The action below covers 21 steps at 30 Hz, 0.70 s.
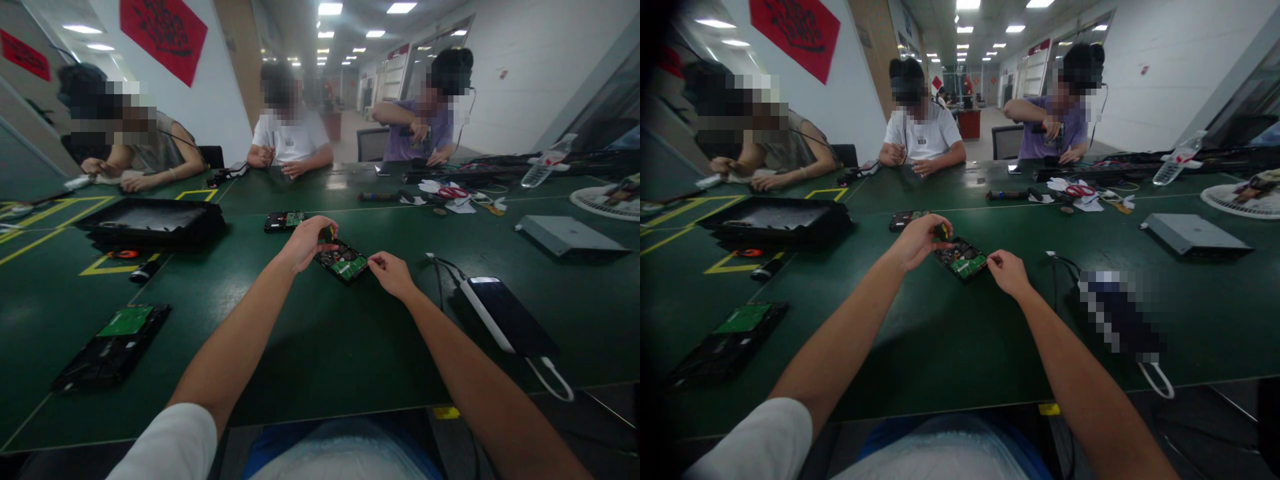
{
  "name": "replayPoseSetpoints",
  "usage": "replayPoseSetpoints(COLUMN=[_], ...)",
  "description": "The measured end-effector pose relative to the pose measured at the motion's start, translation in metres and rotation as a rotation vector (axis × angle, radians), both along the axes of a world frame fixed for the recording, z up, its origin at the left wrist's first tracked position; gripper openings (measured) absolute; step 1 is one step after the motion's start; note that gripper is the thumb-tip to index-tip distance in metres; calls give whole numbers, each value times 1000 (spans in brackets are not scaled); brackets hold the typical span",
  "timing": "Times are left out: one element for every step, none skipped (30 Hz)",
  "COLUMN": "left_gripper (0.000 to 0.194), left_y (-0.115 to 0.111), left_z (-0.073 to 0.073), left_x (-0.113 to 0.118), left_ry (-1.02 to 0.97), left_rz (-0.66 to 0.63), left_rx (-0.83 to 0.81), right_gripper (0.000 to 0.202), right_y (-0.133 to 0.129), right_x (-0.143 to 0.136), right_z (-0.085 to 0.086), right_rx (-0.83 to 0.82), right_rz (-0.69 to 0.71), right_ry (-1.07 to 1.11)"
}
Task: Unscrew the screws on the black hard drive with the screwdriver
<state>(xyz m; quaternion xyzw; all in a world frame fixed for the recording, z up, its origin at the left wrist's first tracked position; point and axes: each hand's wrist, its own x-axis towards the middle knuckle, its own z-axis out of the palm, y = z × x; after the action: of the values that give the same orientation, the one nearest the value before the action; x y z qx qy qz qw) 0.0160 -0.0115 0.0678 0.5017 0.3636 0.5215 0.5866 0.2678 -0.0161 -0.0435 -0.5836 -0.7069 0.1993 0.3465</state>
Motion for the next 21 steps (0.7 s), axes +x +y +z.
replayPoseSetpoints(left_gripper=[18, 19, 20, 20, 21, 21, 22, 23, 23, 23, 23, 23, 22, 20, 19, 18, 17, 17, 17, 18, 18], left_y=[1, 1, 2, 2, 2, 2, 1, 1, 0, 0, 0, 0, 0, 0, 1, 1, 2, 2, 2, 2, 2], left_z=[-1, -1, -1, -1, -1, -1, 0, 0, 0, 0, -1, -1, -2, -2, -2, -3, -3, -3, -3, -2, -2], left_x=[-1, -1, -2, -2, -2, -2, -2, -1, -1, 0, 1, 2, 2, 3, 3, 3, 2, 1, 0, -1, -1], left_ry=[19, 34, 44, 50, 52, 52, 48, 41, 31, 17, 0, -19, -35, -46, -48, -41, -27, -12, 2, 12, 20], left_rz=[6, 14, 20, 19, 13, 8, 4, 1, -4, -10, -15, -17, -18, -17, -15, -12, -9, -5, 0, 4, 4], left_rx=[11, 16, 14, 8, -2, -15, -29, -43, -56, -64, -69, -72, -74, -73, -66, -55, -41, -28, -19, -14, -12], right_gripper=[17, 17, 17, 16, 16, 16, 16, 17, 17, 17, 17, 17, 17, 17, 17, 17, 17, 17, 18, 19, 19], right_y=[0, 0, 0, 0, -1, -1, -1, -1, -1, -1, -1, -1, 0, 0, 0, 1, 1, 1, 1, 1, 1], right_x=[0, 0, -1, -1, -1, -1, -1, -1, -1, -1, -1, -1, 0, 0, 0, 0, 0, 0, 1, 1, 1], right_z=[0, 0, 1, 1, 2, 2, 3, 3, 3, 3, 3, 3, 2, 2, 1, 1, 0, 0, 0, 0, 0], right_rx=[-4, -8, -12, -13, -12, -9, -8, -7, -7, -7, -7, -7, -6, -4, -2, -1, 0, 0, -3, -7, -11], right_rz=[-3, -6, -8, -9, -8, -7, -5, -4, -4, -5, -4, -2, 2, 4, 6, 6, 4, 2, 1, 1, 3], right_ry=[-1, -6, -12, -16, -18, -19, -21, -24, -26, -28, -27, -24, -19, -15, -13, -13, -14, -13, -14, -16, -18])
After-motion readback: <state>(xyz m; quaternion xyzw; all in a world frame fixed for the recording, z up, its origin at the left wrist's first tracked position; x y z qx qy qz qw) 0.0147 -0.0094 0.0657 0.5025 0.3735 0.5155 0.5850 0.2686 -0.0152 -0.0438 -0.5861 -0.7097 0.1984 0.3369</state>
